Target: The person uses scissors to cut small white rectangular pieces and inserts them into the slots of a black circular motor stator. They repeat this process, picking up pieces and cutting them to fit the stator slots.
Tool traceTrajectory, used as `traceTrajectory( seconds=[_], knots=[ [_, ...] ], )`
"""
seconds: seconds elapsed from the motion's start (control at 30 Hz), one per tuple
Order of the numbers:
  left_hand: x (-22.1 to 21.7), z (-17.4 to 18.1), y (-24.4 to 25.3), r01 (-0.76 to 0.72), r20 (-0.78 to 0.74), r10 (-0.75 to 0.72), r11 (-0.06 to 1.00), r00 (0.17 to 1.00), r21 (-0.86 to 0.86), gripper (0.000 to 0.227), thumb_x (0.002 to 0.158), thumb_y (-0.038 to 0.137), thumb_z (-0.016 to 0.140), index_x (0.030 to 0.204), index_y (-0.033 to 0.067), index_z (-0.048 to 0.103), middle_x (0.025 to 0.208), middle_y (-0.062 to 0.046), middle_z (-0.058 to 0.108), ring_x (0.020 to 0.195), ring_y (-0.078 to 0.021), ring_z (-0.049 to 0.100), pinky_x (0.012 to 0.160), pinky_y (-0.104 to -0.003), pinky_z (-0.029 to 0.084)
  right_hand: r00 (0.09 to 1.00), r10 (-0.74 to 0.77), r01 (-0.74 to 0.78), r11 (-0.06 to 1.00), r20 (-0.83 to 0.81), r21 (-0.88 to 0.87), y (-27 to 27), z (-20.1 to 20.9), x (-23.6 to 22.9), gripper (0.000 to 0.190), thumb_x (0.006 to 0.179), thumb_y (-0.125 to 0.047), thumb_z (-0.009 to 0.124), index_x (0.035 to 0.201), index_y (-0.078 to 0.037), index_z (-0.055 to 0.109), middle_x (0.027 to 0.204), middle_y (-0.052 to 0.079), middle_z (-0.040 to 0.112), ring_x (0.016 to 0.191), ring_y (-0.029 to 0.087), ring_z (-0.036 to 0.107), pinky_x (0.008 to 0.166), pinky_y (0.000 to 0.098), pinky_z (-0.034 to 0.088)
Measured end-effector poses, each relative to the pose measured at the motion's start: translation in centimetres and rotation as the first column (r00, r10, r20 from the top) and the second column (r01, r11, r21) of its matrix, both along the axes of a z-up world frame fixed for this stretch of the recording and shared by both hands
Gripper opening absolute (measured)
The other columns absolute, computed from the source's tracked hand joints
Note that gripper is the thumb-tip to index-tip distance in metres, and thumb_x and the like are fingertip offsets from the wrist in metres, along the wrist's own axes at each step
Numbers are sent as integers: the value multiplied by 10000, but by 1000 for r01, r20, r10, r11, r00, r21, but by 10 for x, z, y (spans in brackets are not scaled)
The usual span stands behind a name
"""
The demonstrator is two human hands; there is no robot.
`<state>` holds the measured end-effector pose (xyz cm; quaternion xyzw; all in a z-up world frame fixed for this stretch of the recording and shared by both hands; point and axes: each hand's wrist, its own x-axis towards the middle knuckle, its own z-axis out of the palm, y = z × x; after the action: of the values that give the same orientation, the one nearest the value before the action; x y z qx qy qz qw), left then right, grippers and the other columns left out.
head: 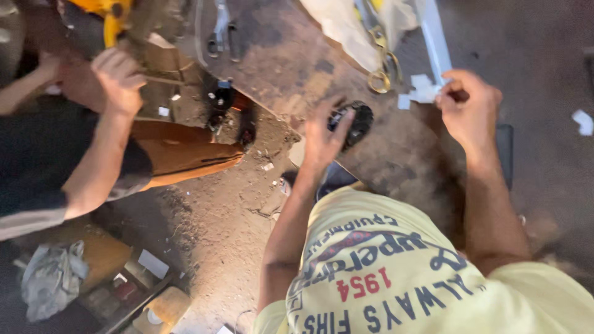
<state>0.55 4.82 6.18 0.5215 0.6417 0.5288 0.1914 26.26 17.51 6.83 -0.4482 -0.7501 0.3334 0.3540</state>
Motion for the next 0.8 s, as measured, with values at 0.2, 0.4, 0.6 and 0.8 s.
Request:
traceTrajectory(
  seconds=[0.2, 0.4, 0.6, 0.8],
  knots=[
    [-5, -5, 9, 179, 78, -179, 984, 981, 10, 317, 861, 183, 824, 1127, 40, 728, 1052, -109, 769, 939, -226, 761, 901, -333, 589, 955, 235, -259, 958, -180, -127, -30, -6, -69, 267, 927, 36, 802, 1173, 59, 701, 968, 111, 739, 810, 126, 682, 698, 258, 539],
    [1, -42, 16, -69, 397, 12, 989, 918, 130, 175, 1017, 96, 703, 1141, -27, 715, 1058, -101, 753, 892, -159, 736, 836, -305, 610, 946, 311, -318, 945, 94, 78, 28, -67, -58, 164, 1064, -19, 706, 1217, 35, 683, 1113, 154, 723, 970, 221, 694, 904, 310, 562],
    [-3, -82, 30, -114, 657, -40, 975, 753, 190, 163, 1075, 20, 642, 1194, -92, 649, 1037, -155, 735, 862, -189, 747, 775, -303, 606, 818, 167, -288, 947, 551, 141, 91, -143, -63, 490, 853, -251, 841, 1224, -12, 629, 1032, 187, 741, 956, 383, 709, 890, 487, 562],
    [-5, -77, 22, -128, 697, -46, 972, 715, 196, 228, 996, -44, 679, 1218, -92, 660, 1159, -113, 709, 965, -188, 717, 850, -311, 602, 742, 104, -218, 972, 662, 92, 74, -98, -87, 499, 878, -457, 804, 1170, -77, 667, 1013, 174, 754, 979, 404, 718, 814, 521, 548]
  ],
)
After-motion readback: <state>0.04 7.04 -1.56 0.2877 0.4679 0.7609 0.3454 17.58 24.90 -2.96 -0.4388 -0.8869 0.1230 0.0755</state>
